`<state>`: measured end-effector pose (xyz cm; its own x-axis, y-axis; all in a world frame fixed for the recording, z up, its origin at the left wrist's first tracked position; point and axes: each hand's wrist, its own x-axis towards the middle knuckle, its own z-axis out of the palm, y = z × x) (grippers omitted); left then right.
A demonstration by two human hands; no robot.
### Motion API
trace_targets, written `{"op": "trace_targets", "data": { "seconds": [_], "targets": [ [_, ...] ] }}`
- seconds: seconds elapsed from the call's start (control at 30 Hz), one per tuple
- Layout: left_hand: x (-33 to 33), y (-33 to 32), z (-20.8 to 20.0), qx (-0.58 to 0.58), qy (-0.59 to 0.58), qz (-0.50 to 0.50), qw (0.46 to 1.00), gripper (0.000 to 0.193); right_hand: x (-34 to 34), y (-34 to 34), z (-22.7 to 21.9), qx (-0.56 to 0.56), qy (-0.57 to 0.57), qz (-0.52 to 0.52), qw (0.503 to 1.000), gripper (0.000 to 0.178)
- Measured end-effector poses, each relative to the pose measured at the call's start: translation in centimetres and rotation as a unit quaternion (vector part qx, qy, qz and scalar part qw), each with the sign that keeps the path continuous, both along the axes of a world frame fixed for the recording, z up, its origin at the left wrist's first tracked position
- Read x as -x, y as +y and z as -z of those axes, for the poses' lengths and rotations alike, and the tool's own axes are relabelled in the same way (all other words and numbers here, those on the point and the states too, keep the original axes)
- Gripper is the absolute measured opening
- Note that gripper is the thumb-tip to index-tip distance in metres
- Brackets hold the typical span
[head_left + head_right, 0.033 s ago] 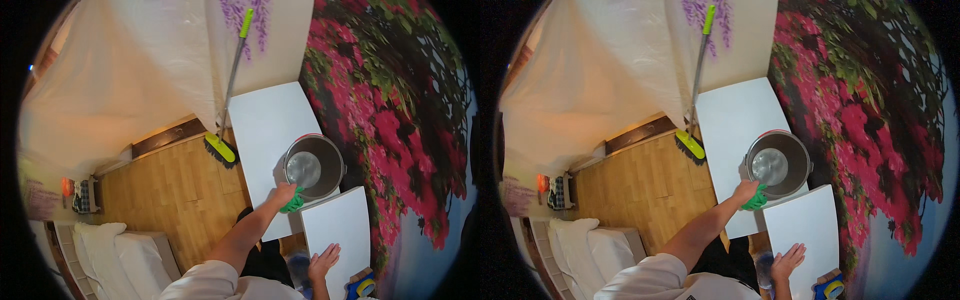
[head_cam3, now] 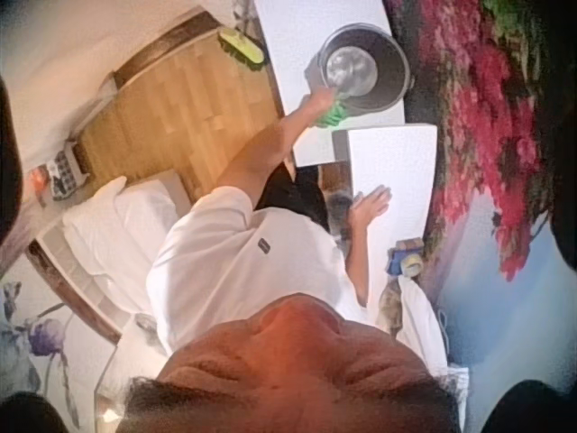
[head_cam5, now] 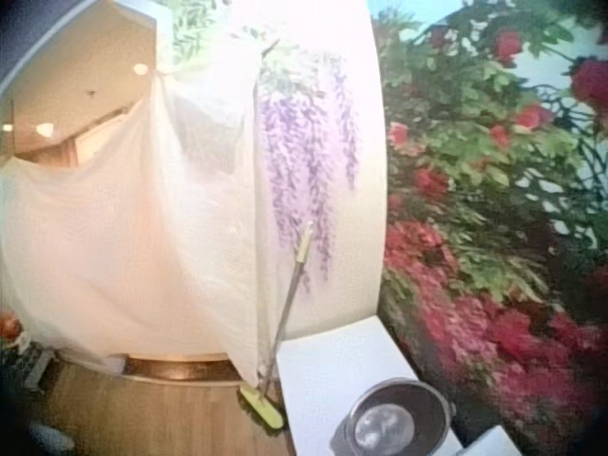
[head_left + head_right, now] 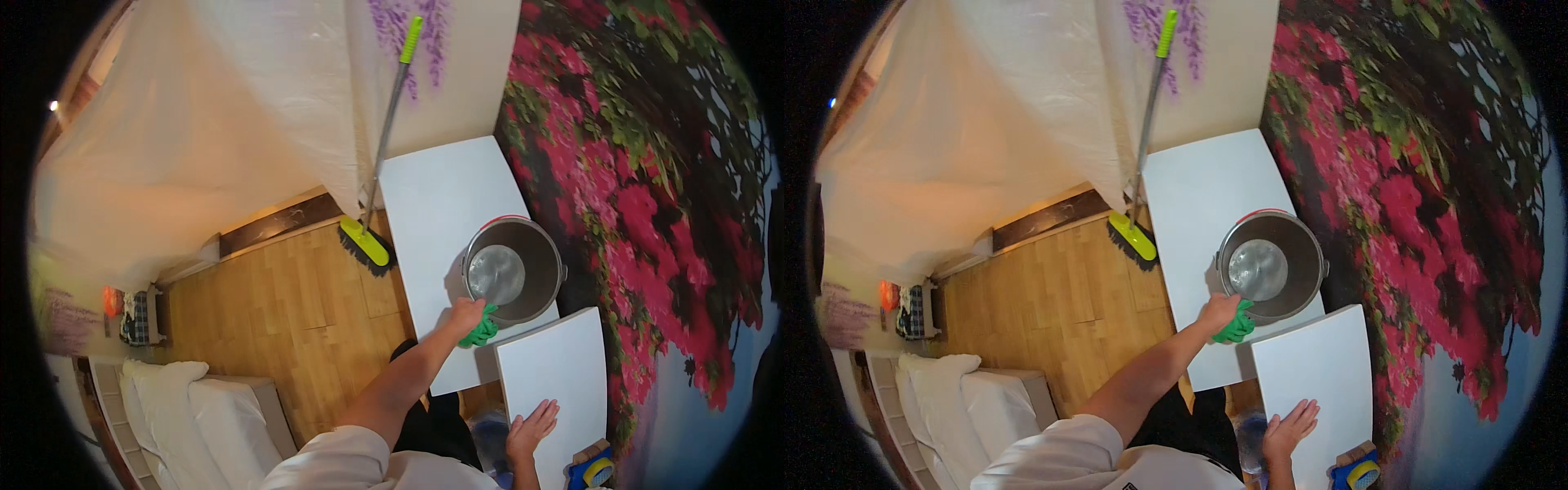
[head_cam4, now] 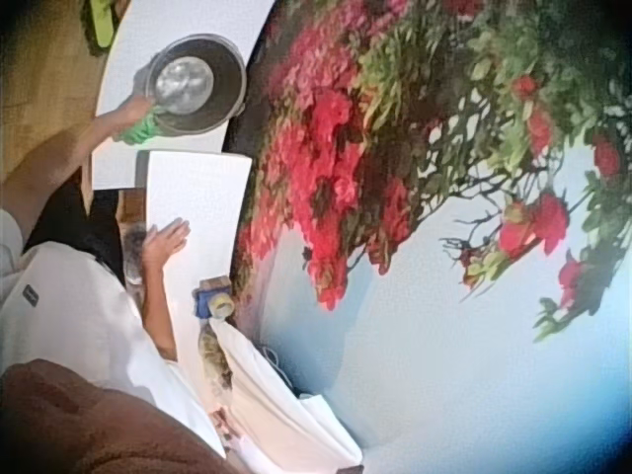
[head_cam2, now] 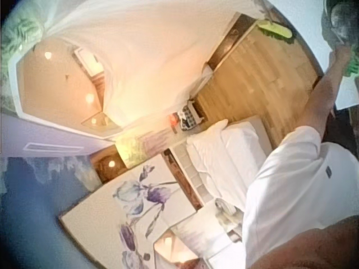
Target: The person wipes the surfaces of a white cabinet and a low shelf unit using a green cloth. They move items like a water bottle and a tape roll aside to clean underneath, then return them. The person also wipes the interior of a cabinet door and the sides of the furniture.
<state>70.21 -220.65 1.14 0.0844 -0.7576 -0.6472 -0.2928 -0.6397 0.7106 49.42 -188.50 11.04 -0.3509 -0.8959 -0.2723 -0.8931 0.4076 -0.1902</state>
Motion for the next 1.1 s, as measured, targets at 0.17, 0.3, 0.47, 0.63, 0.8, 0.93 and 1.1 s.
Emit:
{"op": "trace_targets", "data": {
  "seconds": [0.17, 0.3, 0.47, 0.63, 0.8, 0.93, 1.1],
  "targets": [
    [-7.4, -0.2, -3.9, -0.039, 0.059, -0.113, 0.991, 0.048, 0.2, 0.3, 0.3, -0.014, 0.023, -0.006, 1.000, 0.085],
    [-17.5, 4.5, -5.9, -0.010, 0.051, -0.169, 0.984, 0.046, -0.2, 0.6, 0.7, -0.009, 0.036, -0.021, 0.999, 0.083],
    [-27.3, 12.4, -5.5, -0.036, 0.047, -0.216, 0.975, 0.038, 0.1, 0.7, 1.0, -0.010, 0.024, -0.023, 0.999, 0.083],
    [-33.9, 18.0, -5.1, -0.097, 0.075, -0.226, 0.966, 0.035, 1.6, 0.3, 0.7, 0.020, -0.015, -0.014, 1.000, 0.079],
    [-41.1, 24.4, 1.9, -0.142, 0.149, -0.282, 0.937, 0.033, -0.8, -1.8, 0.0, 0.100, 0.016, 0.039, 0.994, 0.066],
    [-47.6, 28.6, 7.0, -0.148, 0.219, -0.330, 0.906, 0.035, -11.1, -4.0, -3.7, 0.170, -0.079, 0.043, 0.981, 0.039],
    [-45.9, 25.0, 5.2, -0.191, 0.118, -0.305, 0.925, 0.035, -17.2, 2.5, -1.6, 0.017, -0.217, 0.078, 0.973, 0.031]
  ]
}}
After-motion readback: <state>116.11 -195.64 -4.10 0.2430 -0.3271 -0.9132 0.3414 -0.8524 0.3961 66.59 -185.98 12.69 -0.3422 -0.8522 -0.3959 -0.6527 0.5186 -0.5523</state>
